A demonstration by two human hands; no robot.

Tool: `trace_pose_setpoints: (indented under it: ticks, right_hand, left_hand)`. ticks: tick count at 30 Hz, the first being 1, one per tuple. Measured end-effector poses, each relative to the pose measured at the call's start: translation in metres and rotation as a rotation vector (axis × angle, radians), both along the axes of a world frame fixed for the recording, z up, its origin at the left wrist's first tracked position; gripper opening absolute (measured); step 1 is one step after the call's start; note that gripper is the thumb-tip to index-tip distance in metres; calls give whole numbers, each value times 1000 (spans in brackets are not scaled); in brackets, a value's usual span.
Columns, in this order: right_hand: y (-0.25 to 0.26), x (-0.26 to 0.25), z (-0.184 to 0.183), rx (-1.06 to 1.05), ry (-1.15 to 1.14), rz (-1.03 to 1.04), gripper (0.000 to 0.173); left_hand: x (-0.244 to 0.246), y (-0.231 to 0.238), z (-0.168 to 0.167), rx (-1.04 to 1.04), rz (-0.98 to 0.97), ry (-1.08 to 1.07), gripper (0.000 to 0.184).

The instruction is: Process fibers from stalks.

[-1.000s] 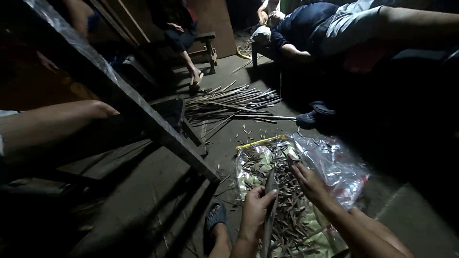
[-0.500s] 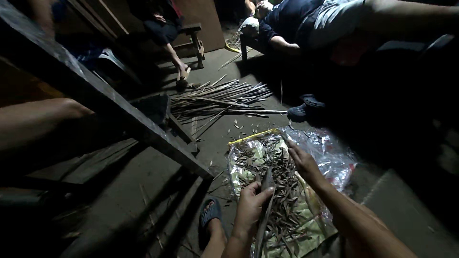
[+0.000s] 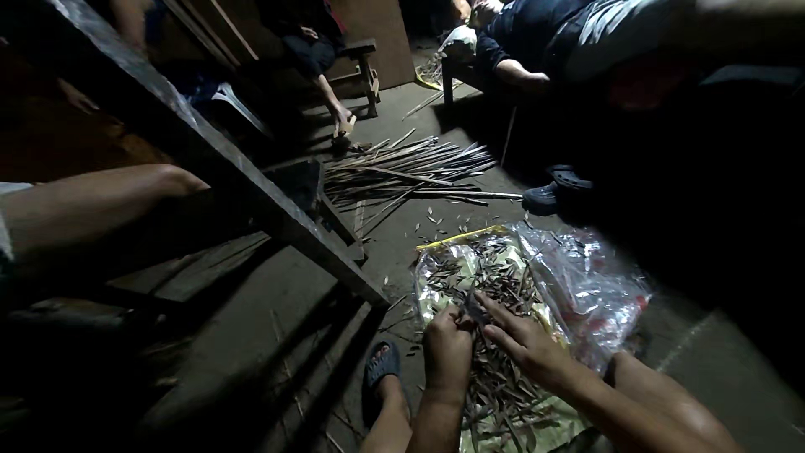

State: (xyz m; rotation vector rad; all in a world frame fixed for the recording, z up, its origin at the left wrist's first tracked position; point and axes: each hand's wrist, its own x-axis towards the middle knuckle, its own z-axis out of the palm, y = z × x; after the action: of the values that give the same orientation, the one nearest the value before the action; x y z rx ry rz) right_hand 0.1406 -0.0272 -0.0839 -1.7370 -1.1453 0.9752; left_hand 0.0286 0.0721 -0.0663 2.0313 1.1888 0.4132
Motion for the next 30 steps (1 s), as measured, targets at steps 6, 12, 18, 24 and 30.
trace_pose_setpoints:
  ticks: [6, 12, 18, 24, 30]
  right_hand:
    - [0, -6, -1, -52, 144, -69, 56]
    - [2, -9, -11, 12, -26, -159, 51]
    - [6, 3, -13, -78, -154, -178, 49]
    - [11, 3, -27, 12, -521, -298, 45]
    - [19, 54, -22, -73, 130, -532, 43]
  left_hand:
    - [10, -17, -21, 516, -79, 7, 6]
    - [16, -15, -29, 659, -115, 20, 1]
    - [16, -18, -33, 717, -119, 12, 12]
    - [14, -21, -28, 649, -119, 4, 20]
    - [3, -20, -25, 390, -151, -129, 18]
